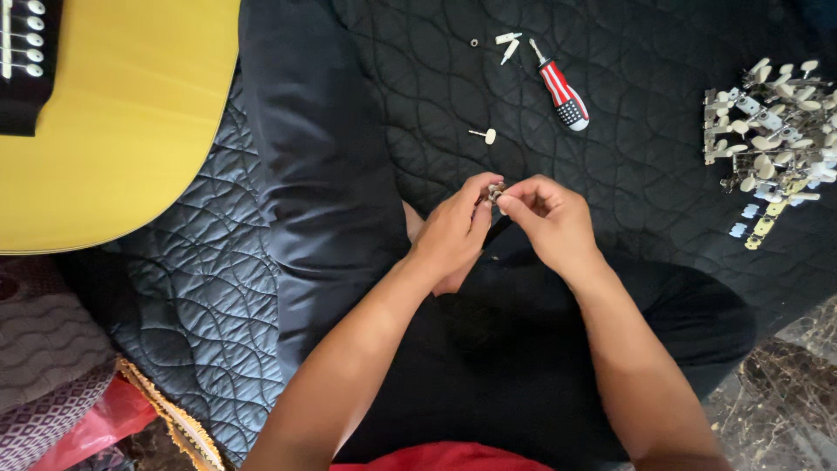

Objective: The person disassembles and reassembles guitar tuning peg components on a quilted surface, using a screwdriver to remove and replace screws and handling small gears, washers, and buttons.

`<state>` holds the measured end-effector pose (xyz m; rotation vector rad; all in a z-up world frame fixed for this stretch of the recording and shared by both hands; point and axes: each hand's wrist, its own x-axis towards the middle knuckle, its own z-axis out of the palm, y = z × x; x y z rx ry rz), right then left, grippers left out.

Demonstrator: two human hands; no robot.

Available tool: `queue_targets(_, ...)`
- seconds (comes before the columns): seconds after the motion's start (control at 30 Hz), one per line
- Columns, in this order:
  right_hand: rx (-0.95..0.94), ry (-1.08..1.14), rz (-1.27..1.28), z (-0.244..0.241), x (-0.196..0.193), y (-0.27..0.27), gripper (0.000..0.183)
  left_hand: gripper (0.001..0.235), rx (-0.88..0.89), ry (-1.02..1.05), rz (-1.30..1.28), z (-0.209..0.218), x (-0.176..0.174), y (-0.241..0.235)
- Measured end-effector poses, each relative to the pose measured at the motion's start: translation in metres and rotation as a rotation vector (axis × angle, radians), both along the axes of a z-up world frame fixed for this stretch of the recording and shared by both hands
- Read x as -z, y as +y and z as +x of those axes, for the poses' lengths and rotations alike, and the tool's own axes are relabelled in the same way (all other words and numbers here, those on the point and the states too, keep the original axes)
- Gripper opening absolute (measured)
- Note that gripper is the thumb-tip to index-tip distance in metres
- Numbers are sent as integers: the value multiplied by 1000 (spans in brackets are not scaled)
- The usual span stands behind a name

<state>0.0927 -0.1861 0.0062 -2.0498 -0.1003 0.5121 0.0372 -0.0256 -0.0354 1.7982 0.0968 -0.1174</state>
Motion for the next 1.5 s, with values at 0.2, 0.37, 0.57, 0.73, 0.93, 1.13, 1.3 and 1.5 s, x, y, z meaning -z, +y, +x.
queue_targets(0.2, 59, 91, 71, 1, -3, 3, 7, 37, 1, -14, -5, 0, -7, 2)
queue_targets(0.37, 79, 97, 75, 0, 8, -1, 16, 37, -2, -19, -13, 0, -5, 1)
queue_targets(0.57, 48, 84, 86, 3, 12, -4, 16, 37, 6, 0, -35, -1, -3, 2)
queue_targets(0.73, 0, 2, 85, 5, -7, 3, 11, 38, 10, 20, -43, 0, -3, 2)
queue_targets(0.93, -141, -281, -48, 3, -5, 3, 9, 37, 15, 2, -55, 1, 3, 0)
queue_targets(1.13, -18, -146, 71, -1, -3, 7, 8, 37, 13, -23, 35, -1, -12, 3)
queue_targets(1.3, -73, -207, 10, 2, -3, 2, 8, 37, 6, -36, 8, -2, 2, -2)
queue_targets(1.5, -171, -368, -37, 1, -18, 7, 8, 38, 10, -12, -12, -2, 0, 1)
